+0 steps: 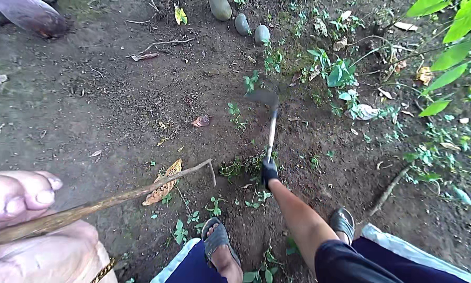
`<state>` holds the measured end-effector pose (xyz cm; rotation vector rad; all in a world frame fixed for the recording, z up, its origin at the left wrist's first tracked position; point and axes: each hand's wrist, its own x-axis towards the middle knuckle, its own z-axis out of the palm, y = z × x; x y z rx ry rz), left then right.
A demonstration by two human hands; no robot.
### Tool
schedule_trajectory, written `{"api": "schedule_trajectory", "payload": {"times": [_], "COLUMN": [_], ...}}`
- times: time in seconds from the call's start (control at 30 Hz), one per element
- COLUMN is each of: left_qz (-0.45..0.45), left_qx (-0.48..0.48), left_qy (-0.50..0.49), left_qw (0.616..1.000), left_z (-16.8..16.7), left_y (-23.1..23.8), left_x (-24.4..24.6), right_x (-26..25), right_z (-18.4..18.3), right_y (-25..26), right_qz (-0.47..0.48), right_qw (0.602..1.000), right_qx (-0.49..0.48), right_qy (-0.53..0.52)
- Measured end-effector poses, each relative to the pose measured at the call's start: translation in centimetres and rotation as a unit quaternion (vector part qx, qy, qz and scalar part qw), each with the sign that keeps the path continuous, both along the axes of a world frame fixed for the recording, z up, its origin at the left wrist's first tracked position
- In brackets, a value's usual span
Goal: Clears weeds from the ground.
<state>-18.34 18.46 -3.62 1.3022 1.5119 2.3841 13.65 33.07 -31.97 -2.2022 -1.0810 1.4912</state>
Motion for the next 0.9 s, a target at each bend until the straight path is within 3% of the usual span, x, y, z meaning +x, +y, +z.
{"api": "schedule_trajectory", "payload": {"times": [0.07,0.17,0.33,0.43,0.57,0.7,0.8,0.9], "left_qz": [-0.005,0.006,-0.009,-0.02,-0.032,-0.036,-0.025,-0.016], "left_qx": [0.006,-0.006,-0.002,0.0,0.008,0.005,0.012,0.011], "left_qy": [0.01,-0.001,-0.015,-0.002,-0.014,-0.027,0.002,0.031], "left_qw": [1.0,1.0,1.0,1.0,0.999,0.999,1.0,0.999], "left_z": [-0.4,-0.1,0.0,0.3,2.4,2.0,2.5,3.2], "left_y": [0.2,0.1,-0.1,0.1,2.4,2.3,2.5,2.4], "left_x": [-0.4,0.2,0.7,0.9,1.9,1.8,2.1,2.8], "right_x": [2.3,4.9,2.1,-1.5,2.6,8.4,10.2,6.6], "right_z": [-1.0,1.0,5.0,3.6,-1.2,0.0,2.4,4.3], "right_y": [-3.5,-5.5,0.9,3.0,-4.1,-9.5,-7.8,-5.3], "right_qz": [0.065,0.094,-0.008,-0.018,0.105,0.145,0.152,0.052], "right_qw": [0.996,0.993,0.999,1.0,0.991,0.976,0.978,0.997], "right_qx": [-0.047,-0.07,-0.008,0.01,-0.059,-0.134,-0.097,-0.018], "right_qy": [-0.029,-0.028,0.032,0.006,-0.058,-0.09,-0.102,-0.052]}}
